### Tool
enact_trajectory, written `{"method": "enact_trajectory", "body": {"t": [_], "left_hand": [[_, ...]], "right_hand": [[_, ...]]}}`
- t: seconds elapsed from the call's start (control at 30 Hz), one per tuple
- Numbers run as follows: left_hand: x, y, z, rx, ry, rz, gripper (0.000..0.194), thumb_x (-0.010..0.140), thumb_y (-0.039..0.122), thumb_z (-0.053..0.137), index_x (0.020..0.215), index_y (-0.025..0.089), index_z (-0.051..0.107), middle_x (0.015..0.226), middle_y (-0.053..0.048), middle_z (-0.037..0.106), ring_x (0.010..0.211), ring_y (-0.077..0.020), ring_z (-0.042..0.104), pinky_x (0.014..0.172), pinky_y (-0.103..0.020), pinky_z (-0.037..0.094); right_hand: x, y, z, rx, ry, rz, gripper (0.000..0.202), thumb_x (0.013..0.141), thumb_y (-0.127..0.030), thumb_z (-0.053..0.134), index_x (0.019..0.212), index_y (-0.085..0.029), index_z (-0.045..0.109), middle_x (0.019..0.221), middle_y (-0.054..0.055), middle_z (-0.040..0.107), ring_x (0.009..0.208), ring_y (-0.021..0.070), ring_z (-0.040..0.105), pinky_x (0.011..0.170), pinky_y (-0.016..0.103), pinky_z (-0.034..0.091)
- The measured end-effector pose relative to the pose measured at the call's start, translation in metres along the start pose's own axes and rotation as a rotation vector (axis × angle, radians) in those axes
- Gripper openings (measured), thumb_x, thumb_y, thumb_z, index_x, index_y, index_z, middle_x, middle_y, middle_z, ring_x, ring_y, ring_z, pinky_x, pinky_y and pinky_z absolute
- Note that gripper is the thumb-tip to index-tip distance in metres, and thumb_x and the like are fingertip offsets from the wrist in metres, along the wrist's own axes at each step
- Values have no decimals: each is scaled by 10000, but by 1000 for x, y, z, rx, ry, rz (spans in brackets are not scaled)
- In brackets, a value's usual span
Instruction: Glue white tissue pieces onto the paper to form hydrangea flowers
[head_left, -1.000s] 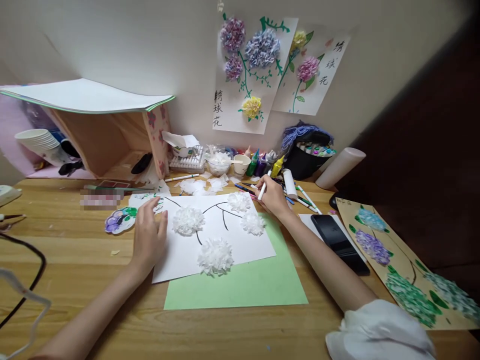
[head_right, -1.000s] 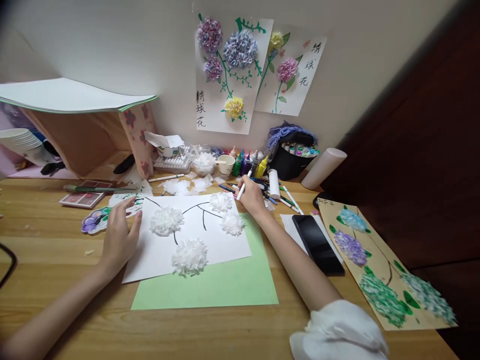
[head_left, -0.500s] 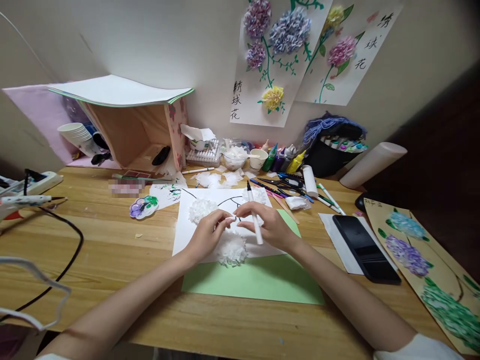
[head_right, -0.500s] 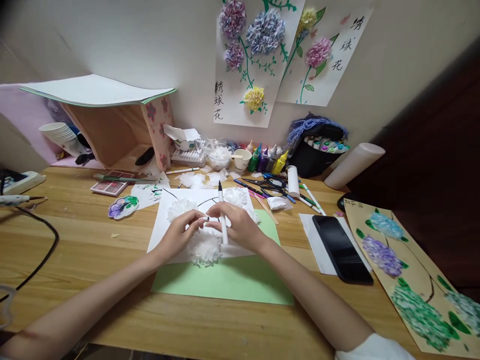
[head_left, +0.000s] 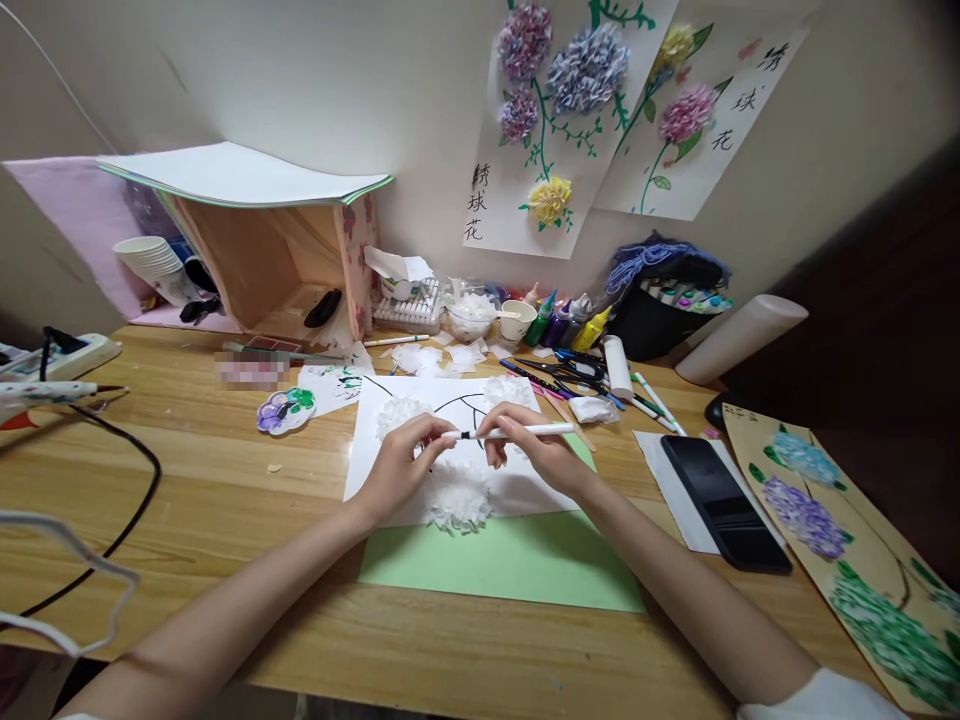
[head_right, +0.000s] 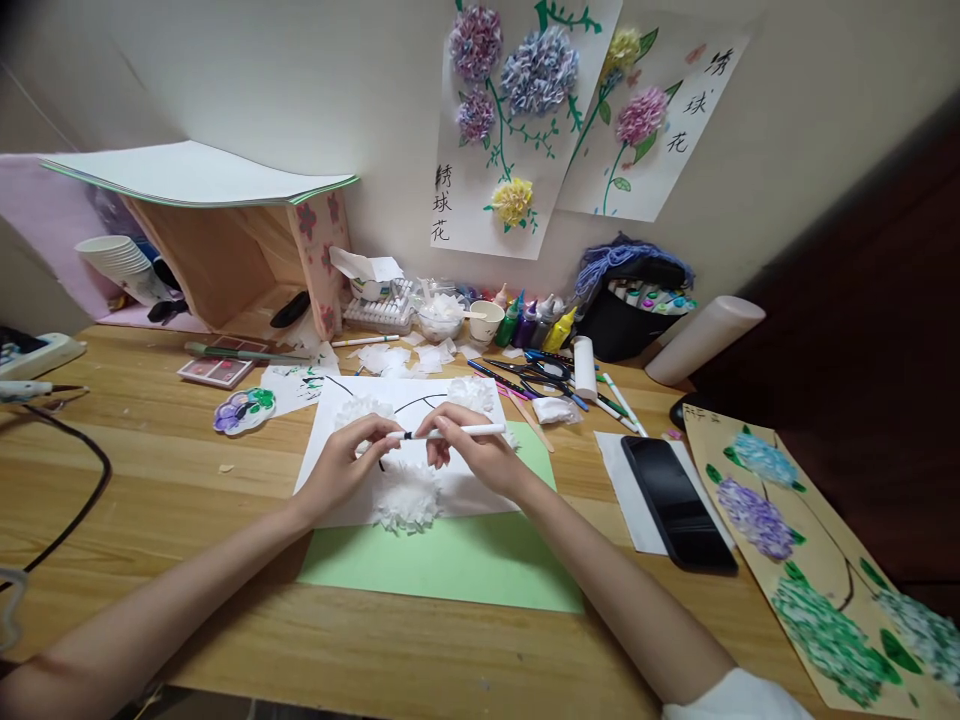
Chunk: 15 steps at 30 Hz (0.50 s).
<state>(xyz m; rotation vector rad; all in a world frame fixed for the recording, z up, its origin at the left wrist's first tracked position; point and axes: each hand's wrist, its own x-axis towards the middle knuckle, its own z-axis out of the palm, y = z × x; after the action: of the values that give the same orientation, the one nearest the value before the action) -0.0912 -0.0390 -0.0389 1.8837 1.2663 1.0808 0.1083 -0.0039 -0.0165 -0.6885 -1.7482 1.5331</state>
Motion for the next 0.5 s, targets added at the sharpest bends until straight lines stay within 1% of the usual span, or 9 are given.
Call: {"method": "enact_trajectory", "body": {"t": [0.13, 0.2, 0.3, 0.4, 0.47, 0.5], "left_hand": [[0, 3, -5, 175, -70, 146, 203, 906, 309, 413, 908, 176, 566, 772, -25, 565, 731, -133, 518, 670, -248, 397], [0, 3, -7, 236, -89, 194, 212, 919, 279, 378, 903, 167, 558, 754, -28, 550, 722, -135, 503, 656, -248, 387], [-3, 0, -8, 264, -122, 253, 223, 922, 248, 352, 875, 160, 552, 737, -33, 548, 720, -139, 495, 650, -250, 383], [-3, -2, -6, 229, -205, 243, 232, 921, 250, 349, 871, 165, 559, 736, -31, 553, 716, -138, 503, 654, -252, 395], [4, 5, -6, 189, -247, 184, 234, 921, 277, 360, 902, 180, 573, 791, -38, 573, 766, -144, 525, 696, -264, 414], [9, 12, -7, 170, -228, 151, 236, 921, 294, 364, 951, 190, 573, 858, -47, 583, 824, -152, 535, 737, -277, 423]], "right_hand": [[-2, -4, 0, 23, -109, 18, 216, 921, -368, 386, 902, -177, 487, 684, 3, 562, 627, 113, 515, 598, 259, 403], [-4, -7, 0, -43, -140, 11, 204, 922, -370, 384, 901, -184, 463, 721, 3, 548, 667, 114, 510, 627, 260, 400], [-6, -11, 1, -214, -194, -5, 209, 929, -363, 363, 901, -184, 469, 760, 6, 530, 699, 111, 489, 657, 257, 387], [-7, -17, -2, -342, -268, -38, 213, 936, -348, 339, 916, -185, 474, 781, 10, 538, 704, 108, 484, 669, 254, 389], [-5, -20, -10, -364, -311, -42, 202, 932, -351, 350, 957, -187, 465, 787, 12, 557, 709, 111, 508, 670, 252, 404], [-4, -21, -17, -376, -307, -43, 197, 928, -354, 364, 976, -189, 460, 791, 13, 571, 719, 115, 526, 671, 252, 413]]}}
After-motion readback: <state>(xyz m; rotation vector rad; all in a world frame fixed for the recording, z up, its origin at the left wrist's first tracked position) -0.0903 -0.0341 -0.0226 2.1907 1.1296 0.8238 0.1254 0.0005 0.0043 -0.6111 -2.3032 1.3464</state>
